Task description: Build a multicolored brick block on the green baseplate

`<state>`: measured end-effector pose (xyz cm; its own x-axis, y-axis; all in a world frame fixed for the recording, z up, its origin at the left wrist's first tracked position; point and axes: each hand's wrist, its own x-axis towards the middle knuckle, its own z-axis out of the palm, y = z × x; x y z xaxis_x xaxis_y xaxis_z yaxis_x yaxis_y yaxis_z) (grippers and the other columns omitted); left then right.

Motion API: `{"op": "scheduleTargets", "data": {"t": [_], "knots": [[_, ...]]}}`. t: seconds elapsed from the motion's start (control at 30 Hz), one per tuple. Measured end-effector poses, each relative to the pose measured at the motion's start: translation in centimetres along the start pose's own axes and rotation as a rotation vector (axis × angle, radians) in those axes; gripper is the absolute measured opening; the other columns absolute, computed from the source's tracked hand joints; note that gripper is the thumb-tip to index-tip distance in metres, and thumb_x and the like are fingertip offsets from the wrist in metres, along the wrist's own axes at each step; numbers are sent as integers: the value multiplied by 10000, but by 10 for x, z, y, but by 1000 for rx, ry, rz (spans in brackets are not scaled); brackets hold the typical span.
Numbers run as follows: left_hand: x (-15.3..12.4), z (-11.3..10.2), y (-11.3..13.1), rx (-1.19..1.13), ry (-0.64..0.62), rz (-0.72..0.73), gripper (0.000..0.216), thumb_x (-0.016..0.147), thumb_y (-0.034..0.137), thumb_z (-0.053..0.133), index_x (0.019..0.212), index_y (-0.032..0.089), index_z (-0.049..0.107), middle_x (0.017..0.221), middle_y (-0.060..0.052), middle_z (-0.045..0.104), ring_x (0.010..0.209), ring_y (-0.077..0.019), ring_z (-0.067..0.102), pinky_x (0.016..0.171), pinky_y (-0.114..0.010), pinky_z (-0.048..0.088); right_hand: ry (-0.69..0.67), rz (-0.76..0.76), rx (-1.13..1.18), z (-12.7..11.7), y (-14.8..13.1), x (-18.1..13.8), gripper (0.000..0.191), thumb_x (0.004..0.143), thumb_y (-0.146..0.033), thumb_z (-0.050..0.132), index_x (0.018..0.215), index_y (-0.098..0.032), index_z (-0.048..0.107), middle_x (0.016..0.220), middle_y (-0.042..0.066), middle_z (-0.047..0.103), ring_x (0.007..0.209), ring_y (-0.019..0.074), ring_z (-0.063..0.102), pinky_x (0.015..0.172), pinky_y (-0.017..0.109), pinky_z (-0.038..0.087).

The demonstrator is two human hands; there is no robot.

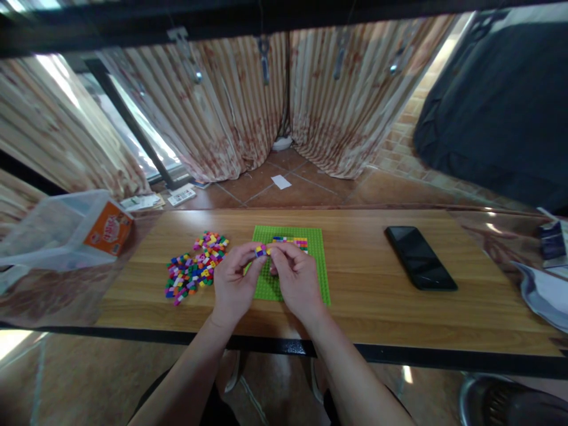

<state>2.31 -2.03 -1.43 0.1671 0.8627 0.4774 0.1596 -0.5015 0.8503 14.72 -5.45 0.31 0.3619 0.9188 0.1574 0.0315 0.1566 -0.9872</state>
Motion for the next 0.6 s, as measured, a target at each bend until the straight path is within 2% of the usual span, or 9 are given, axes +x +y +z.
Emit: {"op": "scheduleTargets", "data": {"t": [0.1, 0.23, 0.4, 0.6], "knots": [[0, 2, -4, -84, 8, -80, 174, 869, 250, 665, 1036, 204, 684, 984, -52, 716, 873, -162, 694, 825, -275, 556, 67, -58, -125, -18, -3, 6, 232, 837, -405, 630, 900, -228, 766, 706, 9, 667, 632, 139, 593, 584, 271, 504], [4, 0, -7, -111, 23, -164, 164, 842, 225, 676, 1001, 187, 683, 977, -55, 716, 862, -162, 691, 821, -277, 552, 150, -133, -263, -52, -1, 18, 184, 813, -368, 657, 853, -231, 773, 783, 29, 709, 736, 172, 626, 695, 327, 516], [8, -2, -8, -124, 13, -271, 115, 810, 168, 657, 921, 171, 686, 924, -54, 722, 838, -169, 685, 816, -305, 547, 48, -73, -355, -81, 11, 22, 189, 788, -413, 704, 832, -241, 771, 907, 55, 719, 850, 203, 646, 704, 344, 518], [8, 3, -12, -146, 8, -311, 136, 784, 153, 662, 911, 179, 699, 888, -39, 728, 802, -166, 680, 787, -306, 544, -78, -82, -527, -81, 22, 19, 235, 830, -440, 663, 800, -236, 776, 928, 57, 675, 847, 187, 635, 707, 334, 500]]}}
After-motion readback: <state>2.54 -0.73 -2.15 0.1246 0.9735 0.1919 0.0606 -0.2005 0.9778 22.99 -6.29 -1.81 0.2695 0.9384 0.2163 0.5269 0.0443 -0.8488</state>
